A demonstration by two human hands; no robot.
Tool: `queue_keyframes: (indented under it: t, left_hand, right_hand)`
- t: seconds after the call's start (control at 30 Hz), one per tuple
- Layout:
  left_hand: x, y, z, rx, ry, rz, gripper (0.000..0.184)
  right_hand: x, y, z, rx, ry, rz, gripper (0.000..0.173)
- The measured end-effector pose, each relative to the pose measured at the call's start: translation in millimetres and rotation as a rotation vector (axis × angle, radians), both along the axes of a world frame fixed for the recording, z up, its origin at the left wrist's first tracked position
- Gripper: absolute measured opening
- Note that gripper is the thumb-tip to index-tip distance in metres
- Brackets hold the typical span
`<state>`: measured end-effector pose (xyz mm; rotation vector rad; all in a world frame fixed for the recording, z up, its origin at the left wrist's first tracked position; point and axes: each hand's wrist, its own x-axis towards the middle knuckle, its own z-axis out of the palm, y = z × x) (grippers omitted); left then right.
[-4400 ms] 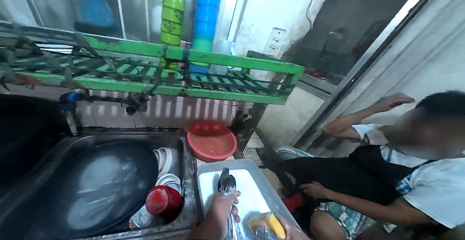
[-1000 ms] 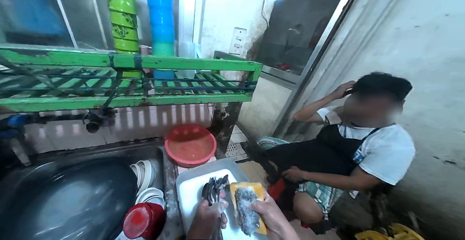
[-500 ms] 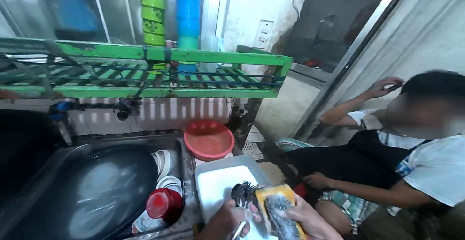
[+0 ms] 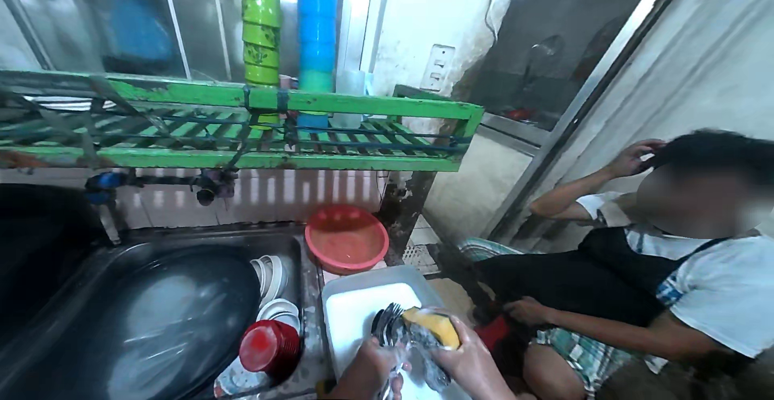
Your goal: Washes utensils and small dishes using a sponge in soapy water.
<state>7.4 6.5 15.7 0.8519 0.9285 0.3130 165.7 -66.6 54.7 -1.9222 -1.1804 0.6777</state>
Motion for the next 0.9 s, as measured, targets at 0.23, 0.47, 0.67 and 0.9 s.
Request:
queue_keyframes:
  t: [0.23, 0.47, 0.67, 0.9]
  left_hand:
    - [0.1, 2.1, -3.3, 0.027, -0.020, 0.208, 0.018]
    - [4.3, -2.3, -5.5, 0.113, 0.015, 0.132, 0.019]
    - [2.3, 2.0, -3.2, 0.111, 0.074, 0.148, 0.015]
    - [6.8, 2.6, -5.7, 0.128, 0.033, 0.164, 0.015]
  right_hand:
    - [6.6, -4.2, 2.1, 0.021, 0.282, -0.173, 0.082]
    - [6.7, 27.4, -9.3, -0.258, -0.055, -0.077, 0.072]
    - [-9.8, 26.9, -17.2, -0.285, -0.034, 0.033, 0.068]
    - [-5.9, 33.6, -8.0, -0.261, -0.129, -0.009, 0.071]
